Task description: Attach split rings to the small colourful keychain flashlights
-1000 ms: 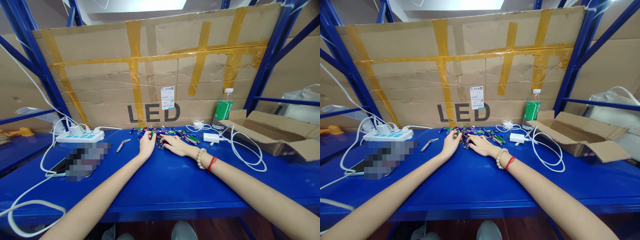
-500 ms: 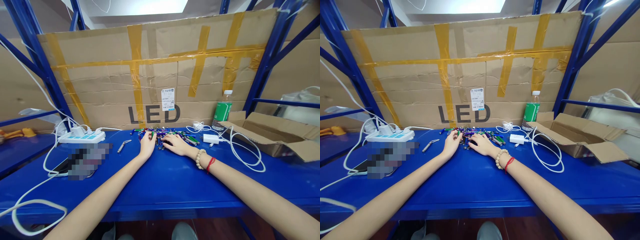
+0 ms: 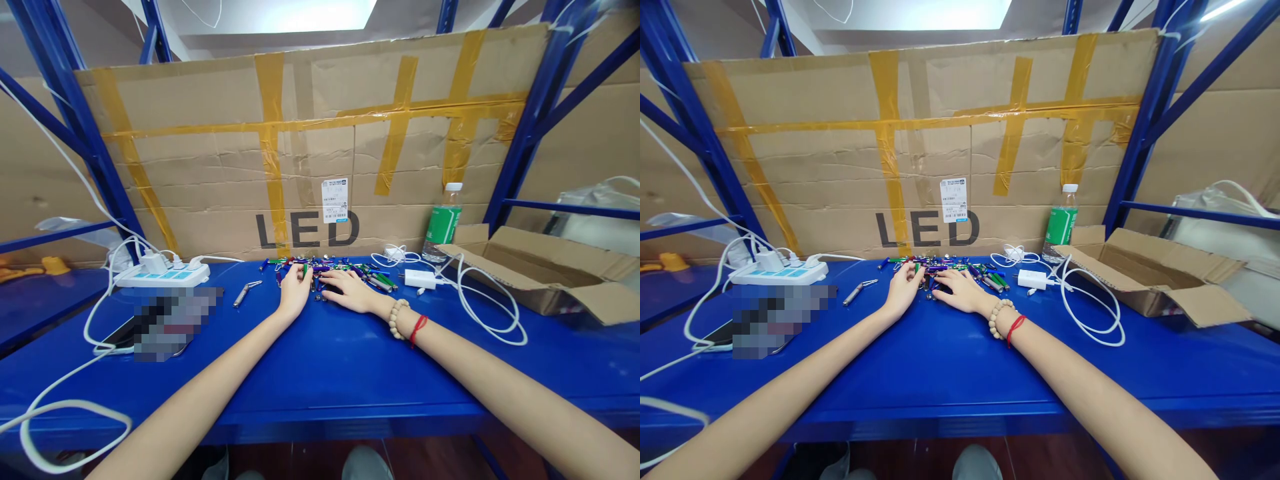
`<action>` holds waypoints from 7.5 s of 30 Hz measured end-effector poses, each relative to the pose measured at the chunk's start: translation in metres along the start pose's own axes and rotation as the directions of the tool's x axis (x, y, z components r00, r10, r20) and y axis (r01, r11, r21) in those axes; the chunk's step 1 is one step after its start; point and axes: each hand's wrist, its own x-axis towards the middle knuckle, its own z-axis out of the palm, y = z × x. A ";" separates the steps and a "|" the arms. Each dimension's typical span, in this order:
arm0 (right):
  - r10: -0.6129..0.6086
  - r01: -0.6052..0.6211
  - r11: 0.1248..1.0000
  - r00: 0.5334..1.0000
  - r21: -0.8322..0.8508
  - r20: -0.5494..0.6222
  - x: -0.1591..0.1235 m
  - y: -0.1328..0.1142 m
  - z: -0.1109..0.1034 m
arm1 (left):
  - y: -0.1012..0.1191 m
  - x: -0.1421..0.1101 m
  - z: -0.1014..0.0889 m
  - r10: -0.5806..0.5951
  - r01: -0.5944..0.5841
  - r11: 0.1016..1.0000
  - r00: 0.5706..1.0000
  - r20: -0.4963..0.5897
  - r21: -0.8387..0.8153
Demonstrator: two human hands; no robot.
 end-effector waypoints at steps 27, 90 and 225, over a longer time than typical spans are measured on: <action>0.020 -0.022 1.000 0.998 -0.018 -0.067 -0.003 -0.002 -0.004 | 0.000 -0.001 0.000 0.020 -0.021 1.000 0.999 0.038 0.010; 0.187 -0.170 0.979 0.968 0.110 -0.170 -0.003 -0.004 -0.001 | 0.002 0.002 -0.006 0.031 -0.029 0.998 0.999 -0.031 0.062; 0.597 -0.182 0.652 0.722 0.736 -0.351 0.002 0.000 -0.012 | 0.009 -0.006 -0.003 0.137 -0.163 0.976 0.975 0.176 0.144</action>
